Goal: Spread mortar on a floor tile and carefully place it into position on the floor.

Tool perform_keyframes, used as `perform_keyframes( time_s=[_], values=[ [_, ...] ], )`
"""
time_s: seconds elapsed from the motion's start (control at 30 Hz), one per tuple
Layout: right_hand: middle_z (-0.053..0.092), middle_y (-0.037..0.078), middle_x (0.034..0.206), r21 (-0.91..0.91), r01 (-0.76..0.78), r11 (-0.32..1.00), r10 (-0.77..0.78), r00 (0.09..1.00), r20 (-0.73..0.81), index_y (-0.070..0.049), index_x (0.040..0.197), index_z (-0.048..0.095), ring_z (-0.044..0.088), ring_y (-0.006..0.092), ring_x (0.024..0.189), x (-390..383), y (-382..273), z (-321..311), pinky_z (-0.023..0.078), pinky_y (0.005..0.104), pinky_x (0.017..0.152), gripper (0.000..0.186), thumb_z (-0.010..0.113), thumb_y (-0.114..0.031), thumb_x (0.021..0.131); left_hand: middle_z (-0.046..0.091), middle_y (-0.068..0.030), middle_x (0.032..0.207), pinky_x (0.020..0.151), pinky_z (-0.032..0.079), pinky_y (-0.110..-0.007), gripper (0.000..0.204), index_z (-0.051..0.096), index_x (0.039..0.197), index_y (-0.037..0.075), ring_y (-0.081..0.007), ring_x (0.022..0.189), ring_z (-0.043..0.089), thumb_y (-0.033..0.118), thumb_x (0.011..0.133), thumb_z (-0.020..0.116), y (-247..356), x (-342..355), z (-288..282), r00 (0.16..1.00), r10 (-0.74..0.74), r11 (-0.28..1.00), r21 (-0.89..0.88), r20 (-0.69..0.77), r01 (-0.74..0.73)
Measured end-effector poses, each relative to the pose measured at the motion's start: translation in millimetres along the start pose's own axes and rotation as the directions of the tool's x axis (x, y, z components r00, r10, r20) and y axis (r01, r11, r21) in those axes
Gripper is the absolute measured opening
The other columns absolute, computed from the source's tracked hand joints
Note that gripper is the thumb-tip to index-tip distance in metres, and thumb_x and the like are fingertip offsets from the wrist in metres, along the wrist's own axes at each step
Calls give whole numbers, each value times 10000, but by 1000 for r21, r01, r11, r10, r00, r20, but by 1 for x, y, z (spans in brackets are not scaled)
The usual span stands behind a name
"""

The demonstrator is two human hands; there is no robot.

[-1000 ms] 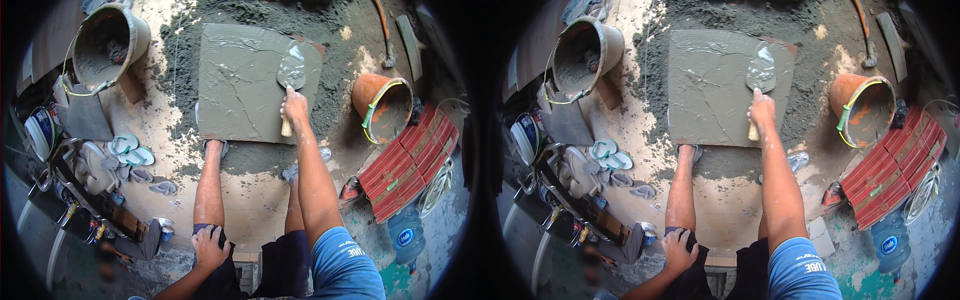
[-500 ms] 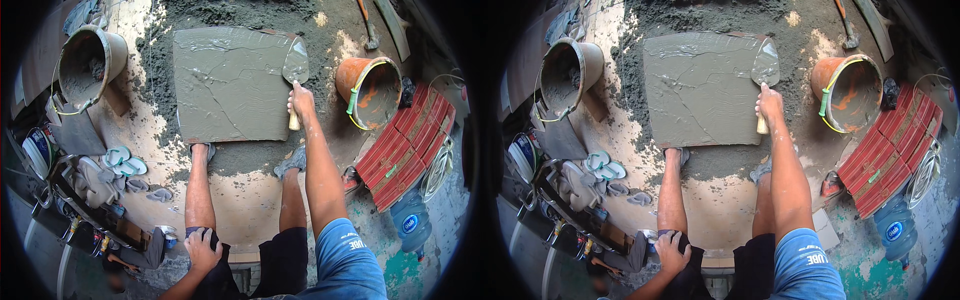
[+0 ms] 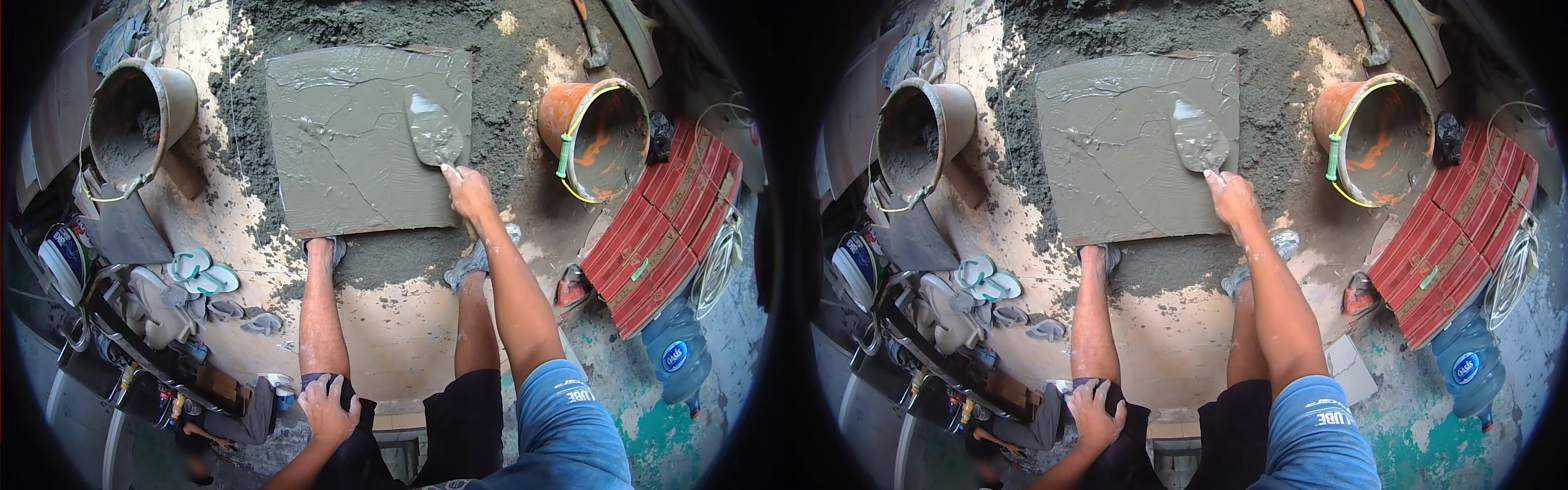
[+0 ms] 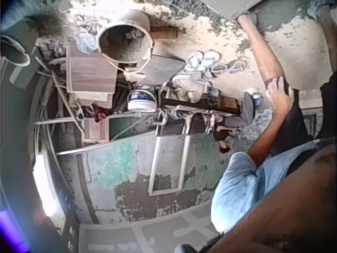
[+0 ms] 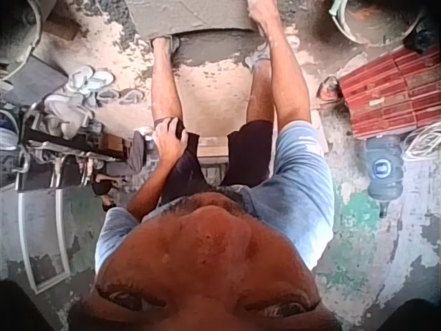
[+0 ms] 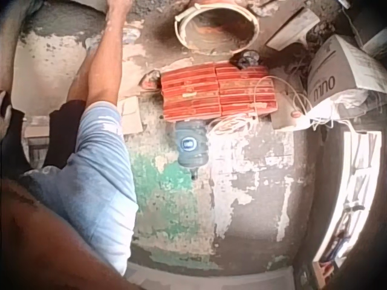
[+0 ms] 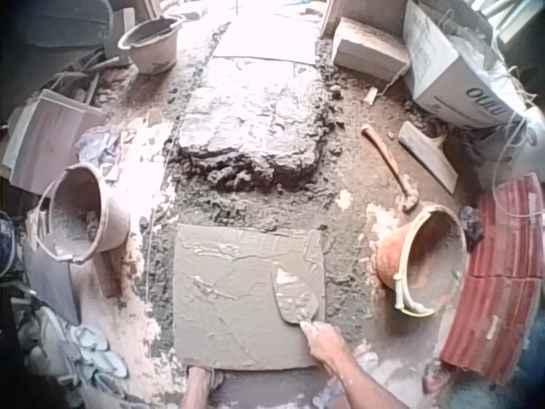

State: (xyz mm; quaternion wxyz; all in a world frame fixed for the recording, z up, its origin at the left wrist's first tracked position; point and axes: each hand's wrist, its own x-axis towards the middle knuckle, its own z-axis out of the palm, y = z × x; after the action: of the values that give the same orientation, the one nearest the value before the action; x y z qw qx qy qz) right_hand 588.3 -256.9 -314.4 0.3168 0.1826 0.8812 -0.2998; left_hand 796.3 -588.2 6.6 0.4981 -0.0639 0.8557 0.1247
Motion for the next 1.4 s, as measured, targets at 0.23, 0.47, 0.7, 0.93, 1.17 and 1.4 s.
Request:
perform_keyframes(
  time_s=[0.23, 0.47, 0.7, 0.93, 1.17, 1.4],
  values=[
    [563, 56, 617, 453, -437, 777, 405, 898, 173, -15, 816, 579, 560, 155, 469, 40, -15, -32, 480, 314, 436, 487, 502, -459, 1000, 560, -157, 1254, 1005, 304, -523, 526, 646, 1191, 69, -346, 1186, 469, 333, 741, 718, -2, -2, 0, 1000, 3, 1000, 25, -11, -2],
    [544, 44, 615, 573, -506, 645, 465, 855, 231, -33, 809, 560, 540, 140, 458, 4, -11, -17, 470, 309, 429, 474, 514, -466, 995, 554, -158, 1251, 1007, 305, -525, 526, 642, 1201, 71, -350, 1185, 465, 335, 751, 710, -2, -6, -1, 999, -39, 999, 25, 8, 39],
    [618, 136, 696, 229, -293, 928, 151, 860, 488, -8, 913, 629, 614, 258, 585, -23, -35, 26, 521, 383, 608, 511, 518, -501, 986, 534, -161, 1257, 1008, 312, -534, 517, 643, 1208, 78, -355, 1190, 449, 348, 770, 693, -3, -2, -2, 1000, -8, 1000, 13, -4, 8],
    [656, 260, 1125, -243, 119, 963, 88, 711, 698, -45, 1105, 671, 603, 434, 1103, -76, -41, 41, 483, 508, 933, 546, 461, -534, 982, 533, -167, 1256, 1019, 303, -537, 528, 639, 1233, 79, -352, 1204, 442, 363, 790, 681, -2, -2, -4, 997, -56, 998, 10, 50, 56],
    [679, 234, 1105, -381, 306, 873, 90, 666, 741, -82, 1136, 676, 631, 413, 1074, -72, 3, 8, 497, 510, 936, 524, 485, -540, 965, 536, -162, 1226, 982, 331, -505, 519, 644, 1197, 74, -354, 1173, 463, 298, 740, 744, 1, -1, -7, 1000, -22, 1000, 12, 2, 22],
    [691, 237, 1069, -307, 403, 862, -31, 647, 762, -68, 1120, 693, 655, 410, 1030, -69, -66, 21, 514, 504, 914, 509, 505, -514, 965, 533, -160, 1234, 984, 328, -511, 513, 641, 1199, 77, -346, 1171, 464, 299, 747, 738, 3, 0, -8, 1000, -24, 1000, 13, 6, 24]
  ],
)
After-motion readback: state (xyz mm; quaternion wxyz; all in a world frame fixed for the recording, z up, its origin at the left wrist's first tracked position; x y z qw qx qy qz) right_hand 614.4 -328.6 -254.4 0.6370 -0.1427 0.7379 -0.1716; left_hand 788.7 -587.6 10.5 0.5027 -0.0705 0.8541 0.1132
